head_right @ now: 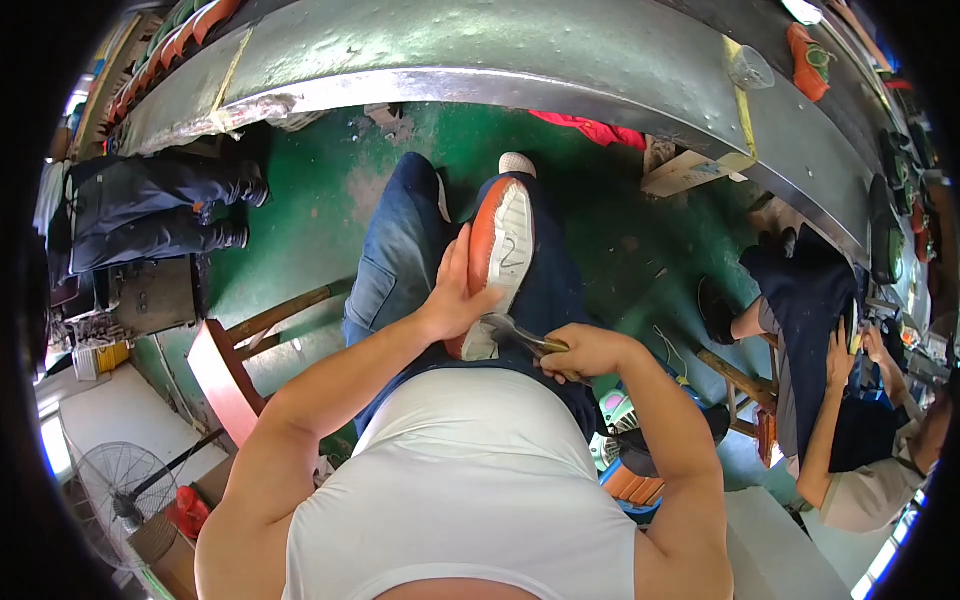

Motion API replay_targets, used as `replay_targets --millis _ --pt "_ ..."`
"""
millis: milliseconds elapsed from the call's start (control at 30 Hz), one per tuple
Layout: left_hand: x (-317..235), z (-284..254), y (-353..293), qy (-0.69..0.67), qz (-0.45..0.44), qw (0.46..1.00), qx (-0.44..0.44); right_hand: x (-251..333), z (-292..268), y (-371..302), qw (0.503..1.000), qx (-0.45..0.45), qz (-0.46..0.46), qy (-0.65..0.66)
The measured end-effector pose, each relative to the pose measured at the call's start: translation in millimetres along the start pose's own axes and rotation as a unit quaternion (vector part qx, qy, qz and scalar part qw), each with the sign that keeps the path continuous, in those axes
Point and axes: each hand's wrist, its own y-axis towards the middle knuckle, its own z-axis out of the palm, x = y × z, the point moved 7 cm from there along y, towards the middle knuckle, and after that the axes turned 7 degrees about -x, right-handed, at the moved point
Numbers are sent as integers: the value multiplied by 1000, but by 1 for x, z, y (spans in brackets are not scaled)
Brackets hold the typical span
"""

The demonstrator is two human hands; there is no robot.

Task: The person pulls and adjusts the upper of various shoes around a last using lasting pliers.

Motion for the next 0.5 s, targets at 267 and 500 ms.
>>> replay_targets --millis 267,500 --pt "20 0 -23 -88 19 995 32 46 -25 -28 994 -33 -65 78" --pt "39 13 -14 -224 -13 975 -2 96 -75 22 939 -306 -153 -29"
